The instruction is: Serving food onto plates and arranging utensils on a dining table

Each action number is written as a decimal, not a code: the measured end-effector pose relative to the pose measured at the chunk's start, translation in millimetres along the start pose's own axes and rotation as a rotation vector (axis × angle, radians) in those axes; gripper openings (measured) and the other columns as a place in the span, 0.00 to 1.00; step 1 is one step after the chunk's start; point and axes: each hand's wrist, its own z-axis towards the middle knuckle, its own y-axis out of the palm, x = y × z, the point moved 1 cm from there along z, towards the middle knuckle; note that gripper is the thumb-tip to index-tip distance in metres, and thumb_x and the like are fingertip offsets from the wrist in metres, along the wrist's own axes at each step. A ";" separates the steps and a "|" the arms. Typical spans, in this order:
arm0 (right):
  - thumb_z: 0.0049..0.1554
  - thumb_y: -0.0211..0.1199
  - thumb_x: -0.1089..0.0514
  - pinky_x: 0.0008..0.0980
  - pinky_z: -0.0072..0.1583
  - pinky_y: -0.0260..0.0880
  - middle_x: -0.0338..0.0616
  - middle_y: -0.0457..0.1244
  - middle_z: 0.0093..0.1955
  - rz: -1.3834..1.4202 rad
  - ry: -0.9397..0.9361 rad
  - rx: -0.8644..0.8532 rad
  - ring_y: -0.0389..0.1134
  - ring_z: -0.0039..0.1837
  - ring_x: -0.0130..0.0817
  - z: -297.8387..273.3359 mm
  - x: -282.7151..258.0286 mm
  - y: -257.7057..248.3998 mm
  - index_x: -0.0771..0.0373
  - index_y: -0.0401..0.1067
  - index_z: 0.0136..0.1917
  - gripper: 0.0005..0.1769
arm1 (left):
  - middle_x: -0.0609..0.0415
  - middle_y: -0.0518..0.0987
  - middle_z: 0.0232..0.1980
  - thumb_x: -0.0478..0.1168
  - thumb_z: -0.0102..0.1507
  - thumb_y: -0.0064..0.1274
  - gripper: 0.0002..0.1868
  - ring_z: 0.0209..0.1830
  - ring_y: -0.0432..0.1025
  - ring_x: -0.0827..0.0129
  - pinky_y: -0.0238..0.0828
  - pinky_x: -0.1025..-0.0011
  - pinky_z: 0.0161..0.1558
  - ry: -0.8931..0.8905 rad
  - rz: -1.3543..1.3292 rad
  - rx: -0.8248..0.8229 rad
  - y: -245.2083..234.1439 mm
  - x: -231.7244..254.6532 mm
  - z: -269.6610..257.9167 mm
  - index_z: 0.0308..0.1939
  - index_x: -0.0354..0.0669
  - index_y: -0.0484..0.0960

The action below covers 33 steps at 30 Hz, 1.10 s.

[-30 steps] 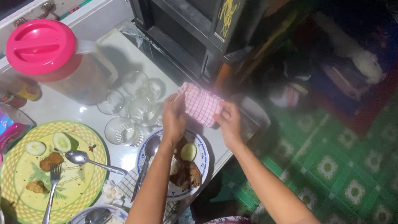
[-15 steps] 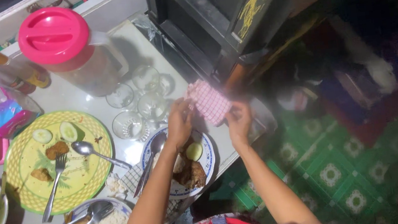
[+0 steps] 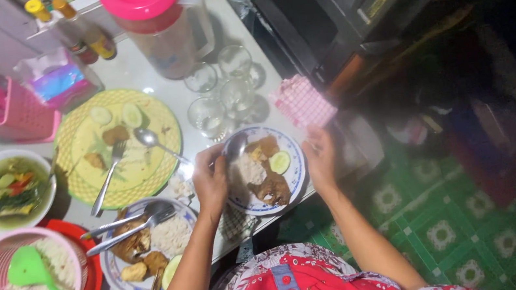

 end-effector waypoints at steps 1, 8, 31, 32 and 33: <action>0.56 0.63 0.66 0.45 0.66 0.66 0.50 0.63 0.65 -0.001 -0.004 -0.010 0.66 0.65 0.45 -2.5 6.4 1.5 0.57 0.68 0.68 0.26 | 0.50 0.83 0.53 0.38 0.65 0.50 0.15 0.55 0.77 0.50 0.72 0.56 0.61 -0.001 -0.003 0.010 -1.8 -9.1 -1.7 0.54 0.54 0.83; 0.58 0.60 0.68 0.48 0.70 0.63 0.60 0.60 0.67 0.047 0.094 -0.062 0.62 0.70 0.51 -19.3 11.3 14.5 0.62 0.62 0.73 0.30 | 0.34 0.72 0.68 0.37 0.67 0.44 0.25 0.71 0.62 0.39 0.54 0.49 0.73 -0.020 -0.001 -0.055 -11.9 -64.2 -8.2 0.69 0.38 0.72; 0.61 0.58 0.65 0.43 0.76 0.54 0.55 0.53 0.79 0.358 0.243 -0.112 0.52 0.80 0.45 -63.6 -45.9 19.9 0.63 0.58 0.77 0.31 | 0.30 0.74 0.65 0.45 0.68 0.45 0.28 0.68 0.67 0.40 0.64 0.48 0.66 -0.290 -0.232 -0.137 -26.2 -83.3 2.4 0.71 0.40 0.71; 0.61 0.58 0.65 0.42 0.75 0.56 0.55 0.54 0.78 0.371 0.250 -0.119 0.53 0.79 0.44 -64.6 -48.9 20.1 0.63 0.58 0.76 0.31 | 0.31 0.75 0.64 0.43 0.67 0.47 0.27 0.68 0.67 0.41 0.65 0.49 0.66 -0.265 -0.190 -0.155 -25.9 -83.0 1.3 0.71 0.40 0.71; 0.61 0.59 0.64 0.42 0.74 0.58 0.54 0.54 0.77 0.383 0.256 -0.126 0.55 0.78 0.44 -65.5 -51.9 20.3 0.63 0.58 0.76 0.31 | 0.31 0.76 0.64 0.40 0.67 0.49 0.27 0.68 0.67 0.42 0.65 0.50 0.65 -0.239 -0.149 -0.173 -25.6 -82.7 0.4 0.71 0.39 0.71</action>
